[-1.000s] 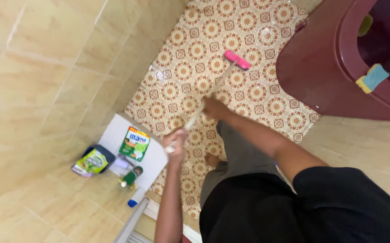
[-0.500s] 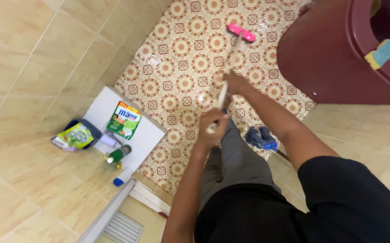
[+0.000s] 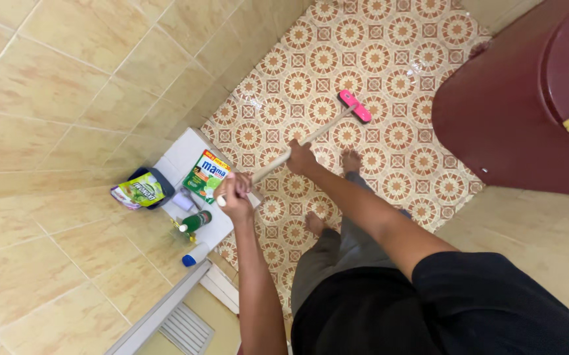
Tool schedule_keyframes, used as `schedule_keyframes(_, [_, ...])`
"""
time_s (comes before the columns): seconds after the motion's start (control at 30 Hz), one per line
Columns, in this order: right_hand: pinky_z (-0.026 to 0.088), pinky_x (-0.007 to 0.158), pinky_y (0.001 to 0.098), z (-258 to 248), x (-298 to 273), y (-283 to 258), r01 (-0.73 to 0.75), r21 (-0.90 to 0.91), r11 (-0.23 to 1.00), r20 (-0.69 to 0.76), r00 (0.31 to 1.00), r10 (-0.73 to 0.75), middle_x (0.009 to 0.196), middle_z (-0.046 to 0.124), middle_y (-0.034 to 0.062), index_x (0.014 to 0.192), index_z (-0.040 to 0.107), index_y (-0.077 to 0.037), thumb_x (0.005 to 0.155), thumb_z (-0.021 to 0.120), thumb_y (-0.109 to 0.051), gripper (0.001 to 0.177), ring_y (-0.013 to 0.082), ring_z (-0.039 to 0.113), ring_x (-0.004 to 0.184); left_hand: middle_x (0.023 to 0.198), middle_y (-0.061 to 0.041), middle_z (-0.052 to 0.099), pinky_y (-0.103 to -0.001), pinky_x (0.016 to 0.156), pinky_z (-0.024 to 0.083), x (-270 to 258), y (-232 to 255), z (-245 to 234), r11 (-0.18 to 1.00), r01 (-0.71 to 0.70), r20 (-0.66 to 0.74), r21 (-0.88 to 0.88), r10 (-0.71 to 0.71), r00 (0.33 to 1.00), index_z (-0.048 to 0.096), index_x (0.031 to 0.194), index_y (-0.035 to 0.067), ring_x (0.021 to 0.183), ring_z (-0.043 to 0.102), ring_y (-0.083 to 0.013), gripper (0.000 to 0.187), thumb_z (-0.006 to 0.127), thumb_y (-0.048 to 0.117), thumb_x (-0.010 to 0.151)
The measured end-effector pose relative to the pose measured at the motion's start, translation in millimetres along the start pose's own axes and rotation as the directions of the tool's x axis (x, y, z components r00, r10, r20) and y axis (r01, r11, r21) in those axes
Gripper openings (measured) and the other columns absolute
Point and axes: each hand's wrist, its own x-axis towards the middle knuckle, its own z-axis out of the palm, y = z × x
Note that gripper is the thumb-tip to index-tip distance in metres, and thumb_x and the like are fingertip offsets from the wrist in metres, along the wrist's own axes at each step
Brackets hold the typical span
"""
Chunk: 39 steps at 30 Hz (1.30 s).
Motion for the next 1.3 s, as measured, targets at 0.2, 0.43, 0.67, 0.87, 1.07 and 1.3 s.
schedule_keyframes(0.2, [0.059,0.083,0.0536,-56.6,31.7,36.6,-0.016,0.032,0.999,0.101,0.995,0.013,0.125,0.055,0.0346,0.142,0.046,-0.013,0.089,0.072,-0.027,0.062,0.0487,0.069,0.098,0.057,-0.004,0.047,-0.036,0.059,0.048,-7.9,-46.5,49.8,0.997,-0.071,-0.089,0.014,0.072,0.993,0.040,0.059,0.008,0.054,0.046,-0.0161,0.050,0.049,0.009,0.108])
schedule_keyframes(0.43, [0.055,0.104,0.0493,-225.8,76.1,145.9,0.054,-0.138,0.989,0.096,0.995,-0.041,0.125,0.068,0.0270,0.151,0.045,-0.013,0.076,0.075,-0.014,0.080,0.0463,0.063,0.124,0.086,-0.008,0.066,-0.030,0.070,0.052,-16.4,-91.5,221.4,0.968,-0.059,0.384,0.243,-0.040,0.923,0.063,0.080,-0.001,0.078,0.063,-0.0164,0.014,0.059,-0.003,0.094])
schedule_keyframes(0.67, [0.041,0.112,0.0521,-303.1,167.4,165.7,-0.018,-0.358,0.933,0.125,0.990,0.066,0.142,0.051,0.0309,0.148,0.046,-0.016,0.080,0.084,-0.022,0.078,0.0523,0.040,0.137,0.097,-0.012,0.074,-0.027,0.061,0.053,49.9,-153.9,284.8,0.951,-0.047,0.410,0.306,-0.087,0.908,0.068,0.081,-0.001,0.075,0.068,-0.0154,0.011,0.063,-0.005,0.091])
schedule_keyframes(0.87, [0.047,0.104,0.0506,-233.8,212.3,58.7,0.216,-0.146,0.965,0.297,0.940,-0.165,0.135,0.057,0.0296,0.133,0.056,-0.013,0.087,0.075,-0.022,0.050,0.0431,0.058,0.119,0.066,-0.009,0.064,-0.031,0.051,0.054,142.5,-88.8,225.4,0.978,-0.042,-0.018,0.206,0.047,0.999,0.055,0.061,0.007,0.059,0.062,-0.0189,0.040,0.062,0.009,0.100])
schedule_keyframes(1.07, [0.057,0.092,0.0481,-245.9,203.5,-28.7,0.167,-0.072,0.983,0.360,0.924,-0.131,0.137,0.044,0.0448,0.123,0.053,-0.003,0.095,0.070,-0.020,0.037,0.0453,0.068,0.103,0.051,0.004,0.038,-0.031,0.048,0.039,189.2,-53.4,229.7,0.960,-0.233,-0.152,-0.158,0.210,0.966,0.034,0.060,0.014,0.044,0.040,-0.0094,0.053,0.059,0.014,0.106])
schedule_keyframes(1.3, [0.052,0.104,0.0530,-301.8,286.8,59.2,0.172,-0.142,0.975,0.357,0.928,-0.112,0.151,0.029,0.0358,0.120,0.057,-0.015,0.094,0.069,-0.024,0.030,0.0541,0.051,0.125,0.050,-0.002,0.046,-0.029,0.040,0.044,206.0,-141.5,288.0,0.975,-0.196,-0.037,0.109,0.201,0.979,0.040,0.060,0.010,0.043,0.048,-0.0144,0.047,0.049,0.008,0.106])
